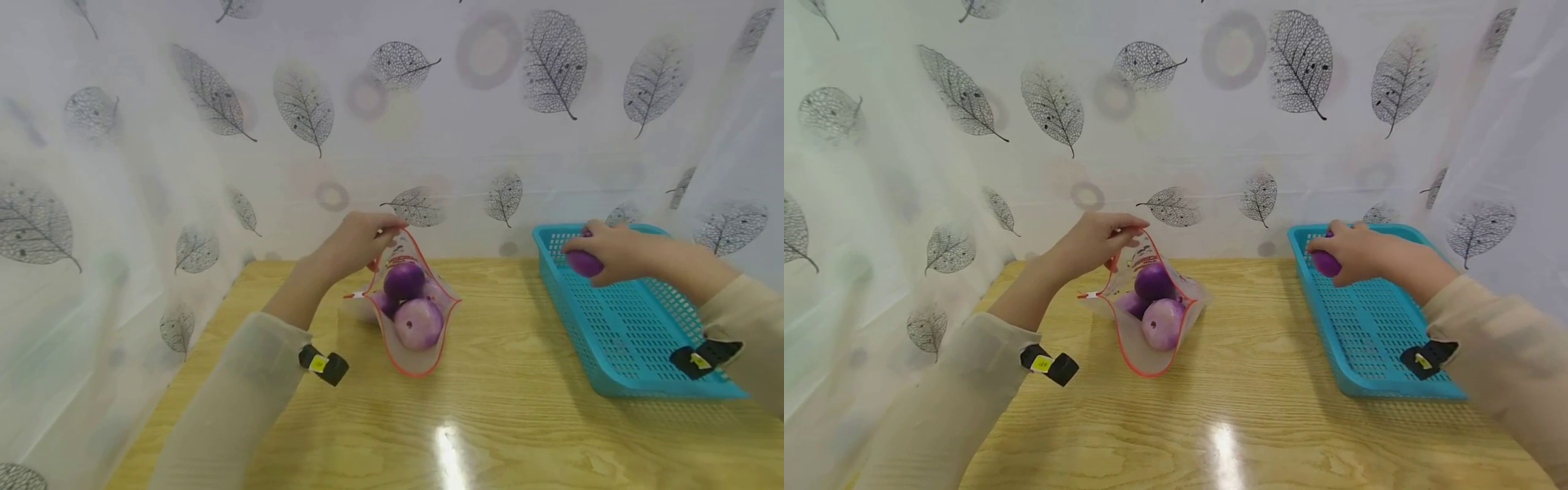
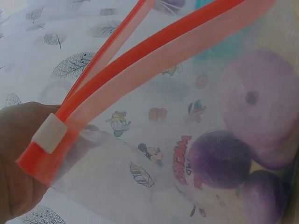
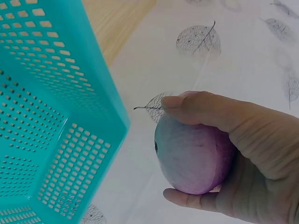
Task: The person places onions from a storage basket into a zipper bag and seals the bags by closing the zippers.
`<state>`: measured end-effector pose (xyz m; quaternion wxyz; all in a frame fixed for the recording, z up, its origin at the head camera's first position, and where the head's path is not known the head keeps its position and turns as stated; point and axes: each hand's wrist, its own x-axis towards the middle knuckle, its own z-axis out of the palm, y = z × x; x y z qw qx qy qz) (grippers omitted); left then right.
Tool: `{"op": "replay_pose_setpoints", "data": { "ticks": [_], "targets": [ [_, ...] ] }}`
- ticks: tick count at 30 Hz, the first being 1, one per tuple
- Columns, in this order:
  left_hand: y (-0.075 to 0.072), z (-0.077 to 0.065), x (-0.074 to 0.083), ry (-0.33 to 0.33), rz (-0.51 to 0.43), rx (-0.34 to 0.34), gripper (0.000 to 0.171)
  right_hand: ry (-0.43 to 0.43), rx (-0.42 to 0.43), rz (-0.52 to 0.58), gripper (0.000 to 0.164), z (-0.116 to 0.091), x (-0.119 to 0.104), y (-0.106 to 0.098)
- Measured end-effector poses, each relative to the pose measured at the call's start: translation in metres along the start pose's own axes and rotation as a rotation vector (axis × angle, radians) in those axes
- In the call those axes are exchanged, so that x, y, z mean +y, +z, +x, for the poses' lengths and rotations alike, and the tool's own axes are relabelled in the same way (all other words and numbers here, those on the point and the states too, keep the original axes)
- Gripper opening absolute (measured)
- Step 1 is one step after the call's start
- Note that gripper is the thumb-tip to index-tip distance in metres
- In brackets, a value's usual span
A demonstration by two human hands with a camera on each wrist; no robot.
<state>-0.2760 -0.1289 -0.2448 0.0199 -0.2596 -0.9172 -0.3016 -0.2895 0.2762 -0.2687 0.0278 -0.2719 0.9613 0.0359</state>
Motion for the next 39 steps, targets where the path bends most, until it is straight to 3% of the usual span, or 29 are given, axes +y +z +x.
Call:
{"op": "replay_pose_setpoints", "data": {
  "ticks": [23, 32, 39],
  "targets": [
    [0.000, 0.000, 0.002, 0.018, 0.000, -0.008, 0.030, -0.204, 0.121, -0.134, 0.059, 0.000, -0.072, -0.017],
    [0.001, 0.000, 0.005, 0.030, 0.008, -0.007, 0.029, -0.333, 0.229, -0.168, 0.059, -0.003, -0.093, -0.023],
    [0.001, 0.002, 0.007, 0.031, 0.015, -0.012, 0.029, -0.340, 0.251, -0.152, 0.063, -0.005, -0.108, -0.037]
  ]
}}
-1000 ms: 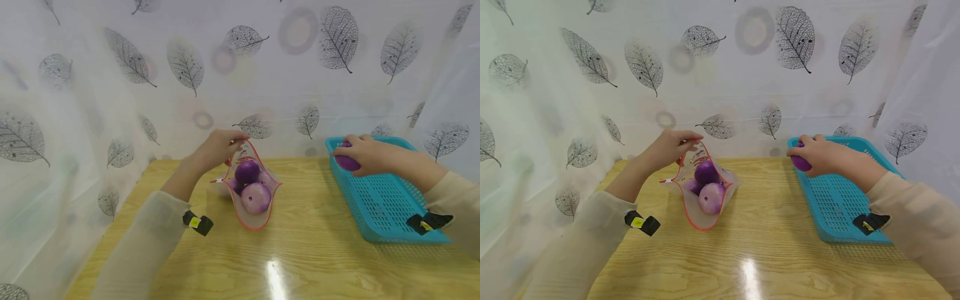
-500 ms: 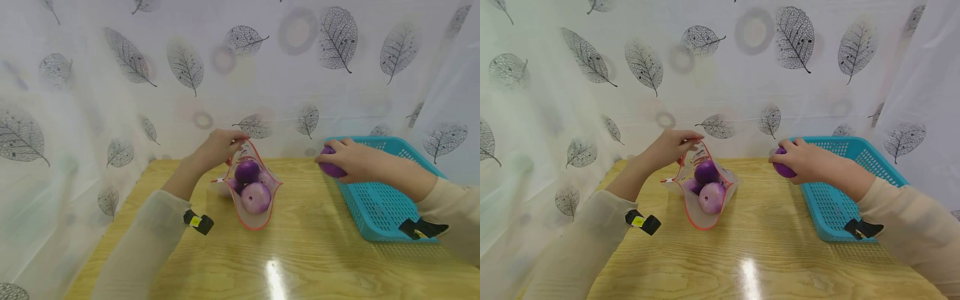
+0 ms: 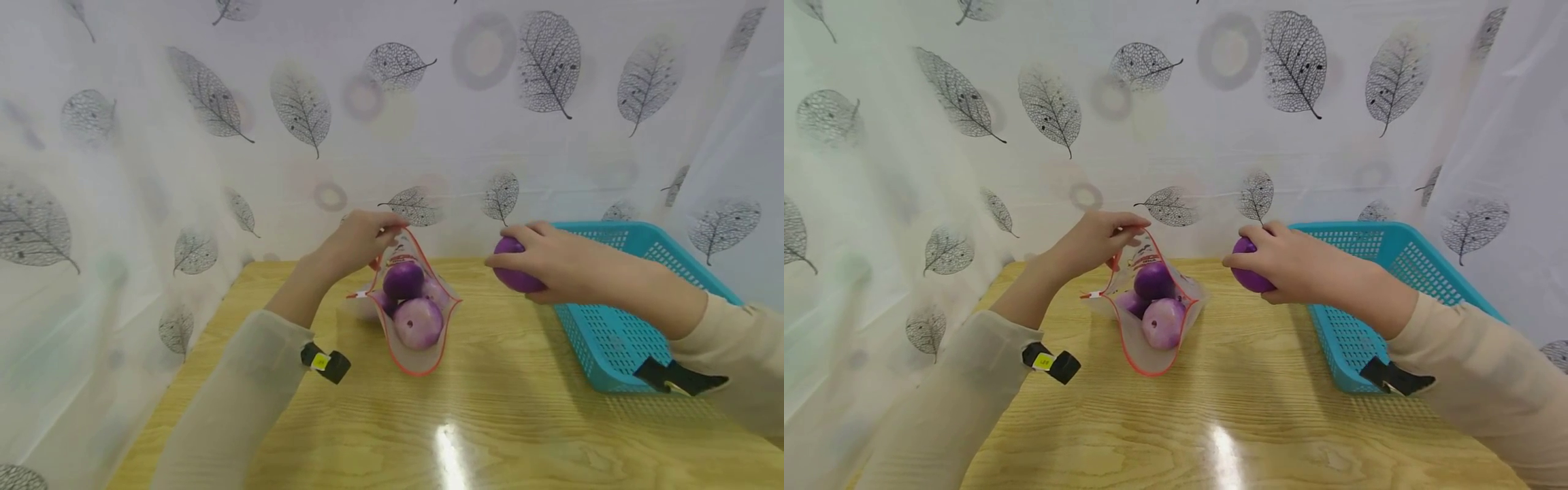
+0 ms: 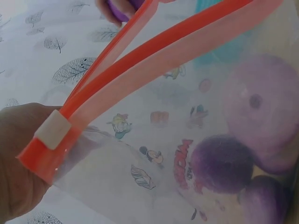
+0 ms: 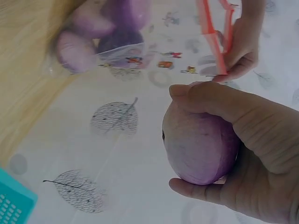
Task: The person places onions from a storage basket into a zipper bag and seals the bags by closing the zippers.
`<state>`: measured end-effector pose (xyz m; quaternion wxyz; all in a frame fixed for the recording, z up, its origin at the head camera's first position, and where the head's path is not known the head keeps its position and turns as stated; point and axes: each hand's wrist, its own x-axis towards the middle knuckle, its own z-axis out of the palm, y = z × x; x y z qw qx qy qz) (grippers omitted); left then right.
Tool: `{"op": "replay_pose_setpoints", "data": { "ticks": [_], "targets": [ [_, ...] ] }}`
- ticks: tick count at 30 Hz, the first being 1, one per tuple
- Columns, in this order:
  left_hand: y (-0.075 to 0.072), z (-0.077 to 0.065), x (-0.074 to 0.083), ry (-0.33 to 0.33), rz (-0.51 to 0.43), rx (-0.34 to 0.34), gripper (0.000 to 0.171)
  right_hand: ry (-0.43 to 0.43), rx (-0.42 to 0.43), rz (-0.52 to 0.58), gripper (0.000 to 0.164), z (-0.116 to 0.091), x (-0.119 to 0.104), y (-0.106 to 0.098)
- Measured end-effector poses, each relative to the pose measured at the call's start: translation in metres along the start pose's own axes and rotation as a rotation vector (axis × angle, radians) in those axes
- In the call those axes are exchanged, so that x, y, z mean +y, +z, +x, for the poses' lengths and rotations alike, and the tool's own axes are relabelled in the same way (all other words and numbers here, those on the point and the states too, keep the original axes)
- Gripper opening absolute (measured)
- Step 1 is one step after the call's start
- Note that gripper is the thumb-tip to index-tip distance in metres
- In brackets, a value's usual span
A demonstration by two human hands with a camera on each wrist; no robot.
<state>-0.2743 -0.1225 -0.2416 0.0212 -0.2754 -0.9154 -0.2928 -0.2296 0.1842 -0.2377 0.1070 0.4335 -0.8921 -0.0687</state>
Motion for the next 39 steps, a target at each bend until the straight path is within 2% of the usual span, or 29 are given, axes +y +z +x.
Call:
{"op": "replay_pose_setpoints", "data": {
  "ticks": [6, 16, 22, 31, 34, 39],
  "targets": [
    [0.000, 0.001, 0.001, 0.012, 0.008, 0.012, 0.029, -0.026, 0.055, 0.002, 0.065, 0.009, -0.009, -0.016],
    [0.001, 0.003, -0.002, 0.021, -0.034, 0.020, 0.029, -0.177, 0.176, -0.034, 0.071, 0.024, -0.032, -0.030],
    [0.002, 0.003, -0.002, 0.004, -0.048, 0.025, 0.029, -0.252, 0.240, -0.022, 0.073, 0.036, -0.046, -0.034],
    [0.001, 0.002, -0.002, 0.003, -0.043, 0.024, 0.029, -0.301, 0.282, -0.055, 0.074, 0.054, -0.063, -0.032],
    [0.001, 0.002, -0.002, 0.008, -0.035, 0.031, 0.028, -0.312, 0.296, -0.070, 0.071, 0.060, -0.067, -0.029],
    [0.002, 0.002, -0.004, 0.028, -0.024, 0.047, 0.027, -0.360, 0.368, -0.062, 0.053, 0.065, -0.071, -0.021]
  ]
}}
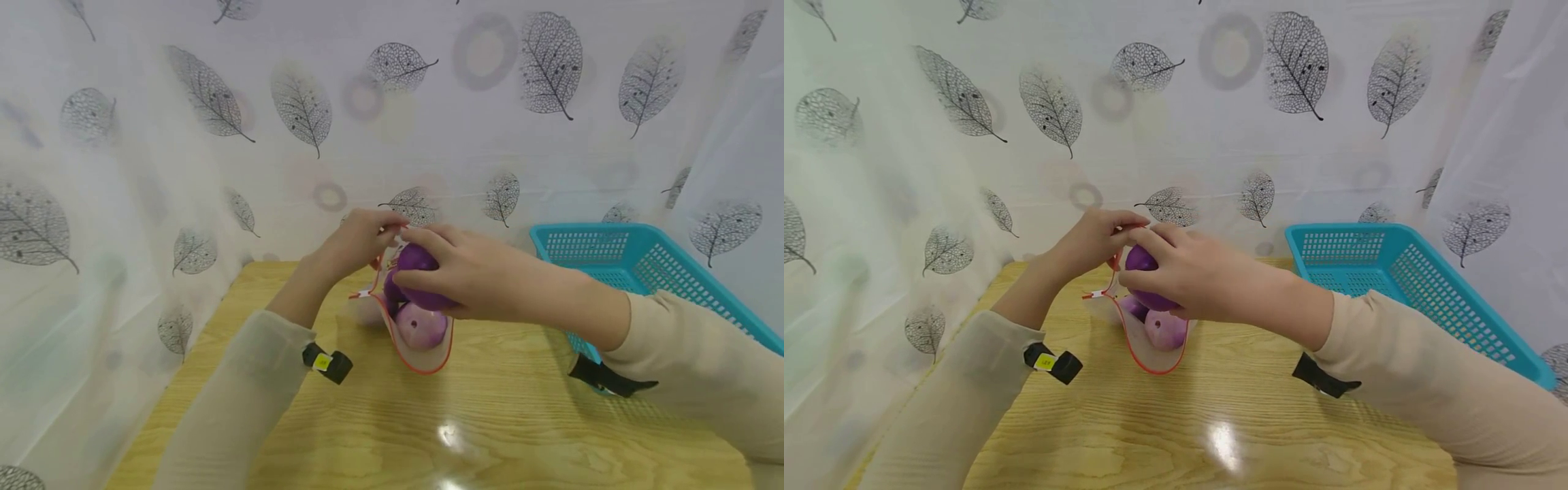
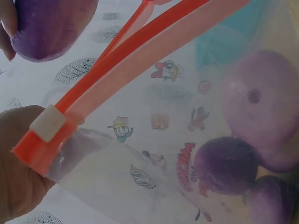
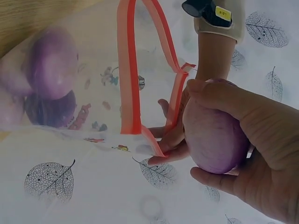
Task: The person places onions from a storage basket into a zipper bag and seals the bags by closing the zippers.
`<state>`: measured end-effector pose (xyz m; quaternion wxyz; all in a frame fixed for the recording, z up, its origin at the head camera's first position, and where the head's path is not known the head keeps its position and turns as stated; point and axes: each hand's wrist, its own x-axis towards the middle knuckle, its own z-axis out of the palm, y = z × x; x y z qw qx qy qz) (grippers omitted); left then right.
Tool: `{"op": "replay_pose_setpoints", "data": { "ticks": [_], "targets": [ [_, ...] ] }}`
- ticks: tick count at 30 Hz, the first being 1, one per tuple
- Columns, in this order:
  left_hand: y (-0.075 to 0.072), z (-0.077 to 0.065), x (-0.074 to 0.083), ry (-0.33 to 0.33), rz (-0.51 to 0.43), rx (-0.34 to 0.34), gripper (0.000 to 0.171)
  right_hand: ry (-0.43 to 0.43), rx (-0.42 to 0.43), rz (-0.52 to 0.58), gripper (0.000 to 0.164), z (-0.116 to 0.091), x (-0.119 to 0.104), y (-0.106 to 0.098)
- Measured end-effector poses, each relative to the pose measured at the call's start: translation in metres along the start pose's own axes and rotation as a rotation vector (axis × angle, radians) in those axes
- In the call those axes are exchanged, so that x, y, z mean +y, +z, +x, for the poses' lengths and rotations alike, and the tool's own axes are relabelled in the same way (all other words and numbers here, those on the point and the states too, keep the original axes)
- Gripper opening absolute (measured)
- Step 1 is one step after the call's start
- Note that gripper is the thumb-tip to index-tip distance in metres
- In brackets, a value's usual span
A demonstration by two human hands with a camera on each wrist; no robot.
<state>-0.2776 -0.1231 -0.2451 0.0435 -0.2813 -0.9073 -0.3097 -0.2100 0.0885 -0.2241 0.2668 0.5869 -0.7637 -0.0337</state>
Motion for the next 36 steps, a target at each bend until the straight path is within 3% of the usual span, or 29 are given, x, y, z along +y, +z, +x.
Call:
{"op": "replay_pose_setpoints", "data": {
  "ticks": [3, 7, 12, 19, 26, 32, 36],
  "targets": [
    [0.001, 0.000, -0.001, 0.004, 0.012, 0.003, 0.027, -0.038, 0.021, -0.020, 0.050, 0.001, -0.001, 0.003],
    [0.001, 0.001, -0.001, 0.002, 0.027, 0.005, 0.028, -0.061, -0.025, -0.066, 0.053, 0.004, -0.002, 0.006],
    [0.001, 0.001, -0.001, 0.005, 0.017, 0.004, 0.028, -0.041, -0.105, -0.091, 0.056, 0.006, -0.003, 0.009],
    [0.000, 0.001, -0.002, 0.004, 0.006, -0.007, 0.028, -0.027, -0.116, -0.130, 0.046, 0.008, 0.000, 0.015],
    [0.000, 0.002, -0.001, -0.018, -0.011, -0.024, 0.028, -0.010, -0.162, -0.176, 0.057, 0.010, 0.002, 0.013],
    [0.000, 0.002, 0.001, -0.044, 0.000, -0.036, 0.029, -0.016, -0.161, -0.195, 0.062, 0.007, 0.005, 0.009],
    [-0.001, 0.003, 0.004, -0.056, 0.018, -0.034, 0.030, -0.026, -0.111, -0.197, 0.054, 0.001, 0.006, 0.010]
  ]
}}
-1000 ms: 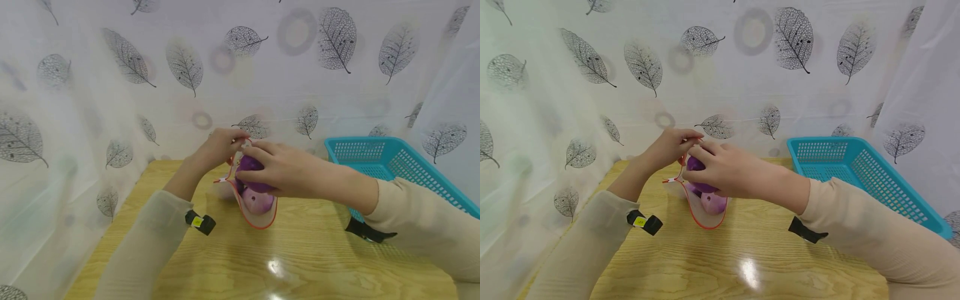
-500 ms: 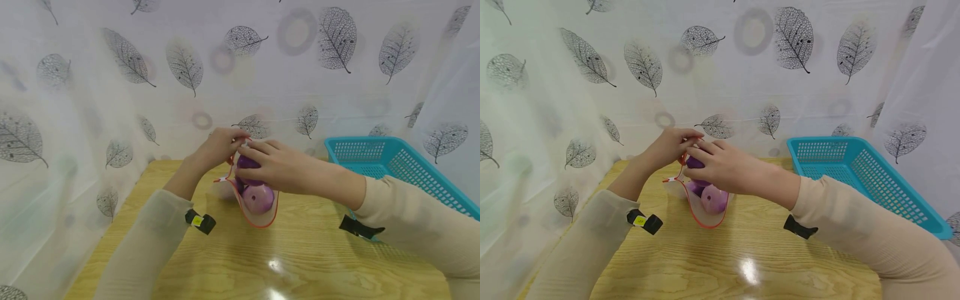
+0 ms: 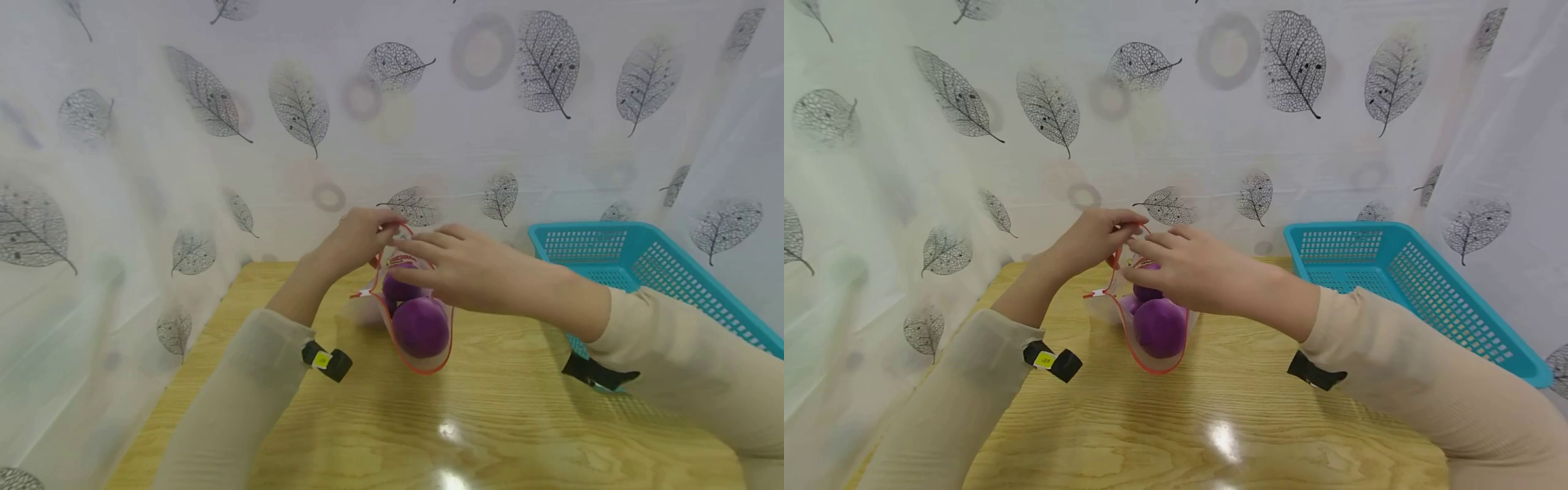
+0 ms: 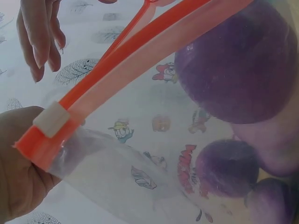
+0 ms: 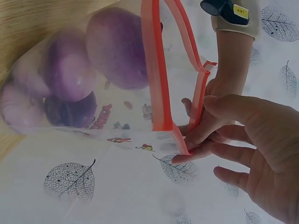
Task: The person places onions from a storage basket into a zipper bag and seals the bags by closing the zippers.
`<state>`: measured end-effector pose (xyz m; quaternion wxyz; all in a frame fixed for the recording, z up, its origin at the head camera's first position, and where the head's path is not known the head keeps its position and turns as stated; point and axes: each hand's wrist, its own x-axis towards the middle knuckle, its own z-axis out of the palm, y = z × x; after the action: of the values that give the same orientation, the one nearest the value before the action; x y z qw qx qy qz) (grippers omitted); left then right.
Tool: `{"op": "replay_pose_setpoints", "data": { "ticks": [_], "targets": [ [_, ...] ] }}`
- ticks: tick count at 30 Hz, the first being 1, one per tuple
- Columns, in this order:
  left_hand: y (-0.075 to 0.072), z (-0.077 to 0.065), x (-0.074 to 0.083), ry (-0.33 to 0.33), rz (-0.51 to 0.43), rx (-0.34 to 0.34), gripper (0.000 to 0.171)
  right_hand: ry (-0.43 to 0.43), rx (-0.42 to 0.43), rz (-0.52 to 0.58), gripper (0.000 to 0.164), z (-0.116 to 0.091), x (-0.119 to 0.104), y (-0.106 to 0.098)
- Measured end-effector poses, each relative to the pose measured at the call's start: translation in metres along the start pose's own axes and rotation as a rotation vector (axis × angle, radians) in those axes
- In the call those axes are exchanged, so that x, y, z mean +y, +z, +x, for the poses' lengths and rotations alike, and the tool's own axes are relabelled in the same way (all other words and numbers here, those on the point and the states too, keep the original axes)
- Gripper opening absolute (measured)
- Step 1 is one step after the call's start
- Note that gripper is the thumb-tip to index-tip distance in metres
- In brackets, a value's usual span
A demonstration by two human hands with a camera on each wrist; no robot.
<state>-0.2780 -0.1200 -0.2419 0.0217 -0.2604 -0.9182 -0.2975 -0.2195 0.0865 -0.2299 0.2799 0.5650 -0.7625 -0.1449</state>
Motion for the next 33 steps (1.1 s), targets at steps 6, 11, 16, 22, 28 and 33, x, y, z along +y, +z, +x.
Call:
{"op": "replay_pose_setpoints", "data": {
  "ticks": [6, 11, 16, 22, 28, 33],
  "targets": [
    [0.000, 0.002, 0.000, -0.008, -0.015, 0.001, 0.030, 0.011, 0.073, 0.034, 0.054, -0.010, 0.002, 0.002],
    [0.000, 0.002, -0.001, -0.009, -0.031, 0.006, 0.030, 0.020, 0.077, 0.058, 0.059, -0.018, 0.006, 0.004],
    [0.000, 0.002, -0.001, -0.003, -0.043, 0.006, 0.030, 0.033, 0.055, 0.070, 0.062, -0.026, 0.008, 0.004],
    [0.001, 0.000, -0.002, 0.004, -0.042, 0.012, 0.030, 0.053, 0.034, 0.071, 0.063, -0.036, 0.007, 0.007],
    [0.001, 0.000, -0.004, 0.013, -0.036, 0.019, 0.030, 0.070, 0.078, 0.104, 0.063, -0.043, 0.008, 0.014],
    [0.001, -0.001, -0.005, 0.006, -0.046, 0.016, 0.030, 0.095, 0.110, 0.102, 0.059, -0.045, 0.005, 0.018]
  ]
}}
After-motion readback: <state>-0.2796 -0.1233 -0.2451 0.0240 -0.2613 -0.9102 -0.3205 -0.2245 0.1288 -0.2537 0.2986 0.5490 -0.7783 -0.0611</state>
